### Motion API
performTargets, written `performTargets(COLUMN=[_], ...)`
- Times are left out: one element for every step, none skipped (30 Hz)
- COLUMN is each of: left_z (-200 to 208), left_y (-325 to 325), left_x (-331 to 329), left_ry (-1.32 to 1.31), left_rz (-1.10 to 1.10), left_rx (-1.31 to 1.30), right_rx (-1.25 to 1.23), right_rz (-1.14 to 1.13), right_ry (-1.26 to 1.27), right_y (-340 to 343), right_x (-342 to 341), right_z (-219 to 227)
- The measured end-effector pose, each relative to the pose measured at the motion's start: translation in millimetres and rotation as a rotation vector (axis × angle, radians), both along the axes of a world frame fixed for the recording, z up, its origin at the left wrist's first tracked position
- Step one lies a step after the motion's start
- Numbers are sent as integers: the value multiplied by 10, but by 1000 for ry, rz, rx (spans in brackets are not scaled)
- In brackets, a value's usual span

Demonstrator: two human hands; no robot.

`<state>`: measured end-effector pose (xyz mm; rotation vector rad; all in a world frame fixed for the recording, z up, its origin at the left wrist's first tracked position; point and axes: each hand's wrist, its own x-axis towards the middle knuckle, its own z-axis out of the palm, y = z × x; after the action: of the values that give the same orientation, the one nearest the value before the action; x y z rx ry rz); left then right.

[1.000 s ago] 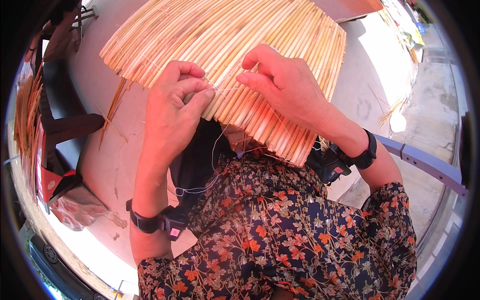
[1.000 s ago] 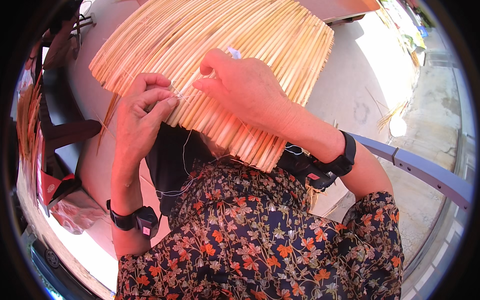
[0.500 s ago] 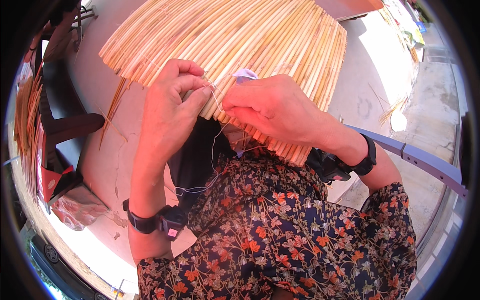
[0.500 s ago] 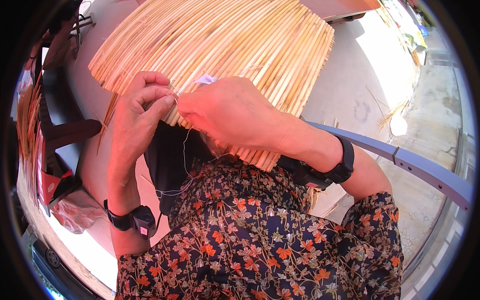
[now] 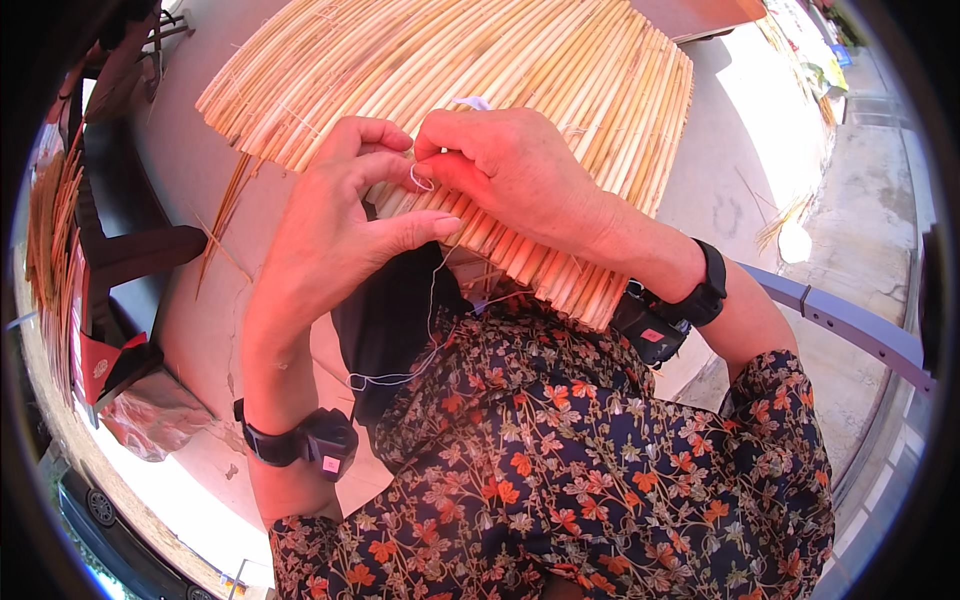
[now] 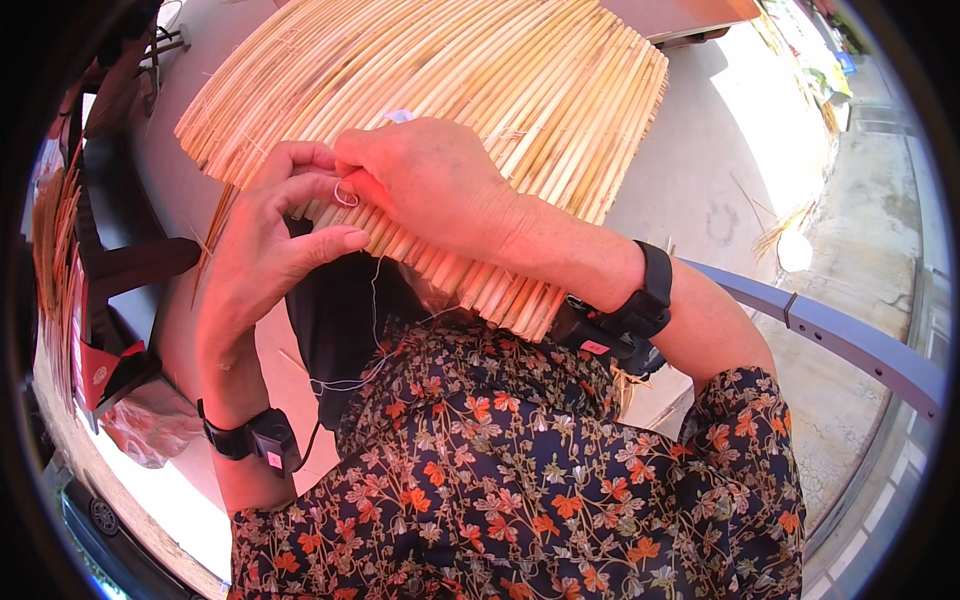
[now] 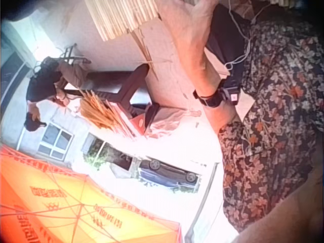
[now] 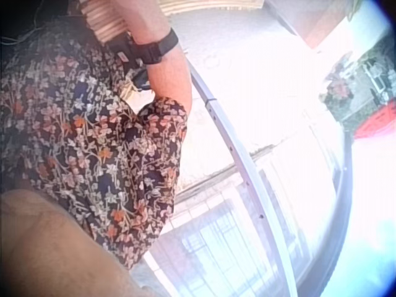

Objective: The person weaves a thin white string through the edges of a large, flat bamboo mat. They hold the mat with their left hand and use their right hand to pull the string through the bamboo slats, securing the structure. The task involves repetitive threading and tightening of the string along the mat's perimeter.

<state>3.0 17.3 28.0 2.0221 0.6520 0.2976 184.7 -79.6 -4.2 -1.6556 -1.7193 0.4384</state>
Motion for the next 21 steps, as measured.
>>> performTargets(left_z=[29,41,-22,-124,-176,-182,-179,-179,-187,-194,-196,-194,-190,-186,-182,-182,-184,-188,-195,-200,-194], left_y=[-17,-25,-21,-17,-15,-23,-44,-58,-65,-75,-80,-76,-64,-59,-65,-76,-82,-80,-81,-83,-88], left_x=[29,45,40,32,27,17,19,26,37,43,49,46,36,32,35,32,31,28,31,34,35], left_ry=[33,66,20,-24,-69,-69,-70,-70,-79,-87,-94,-77,-59,-42,-42,-43,-44,-55,-66,-77,-70], left_rz=[32,65,66,67,69,80,88,96,103,111,119,112,105,98,97,99,100,110,118,126,130], left_rx=[-40,-80,-54,-28,-1,15,31,47,36,26,15,45,76,107,104,101,97,78,57,36,32], right_rx=[3,7,1,-4,-8,-2,3,8,80,153,225,216,208,200,164,128,91,78,64,50,47], right_rz=[-4,-8,-7,-5,-3,6,12,18,36,54,73,51,29,7,-3,-11,-18,-16,-14,-13,-17], right_ry=[3,6,22,38,54,76,97,118,104,92,79,68,57,46,58,69,80,83,86,89,89], right_y=[0,0,-1,-1,0,4,3,2,7,18,24,30,41,47,40,26,13,-2,-30,-51,-66], right_x=[1,2,3,6,7,7,12,17,13,-1,-9,-4,9,19,33,51,65,68,66,61,55], right_z=[-12,-19,-21,-18,-15,-12,-15,-17,-24,-33,-42,-52,-65,-75,-83,-91,-94,-80,-53,-34,-28])
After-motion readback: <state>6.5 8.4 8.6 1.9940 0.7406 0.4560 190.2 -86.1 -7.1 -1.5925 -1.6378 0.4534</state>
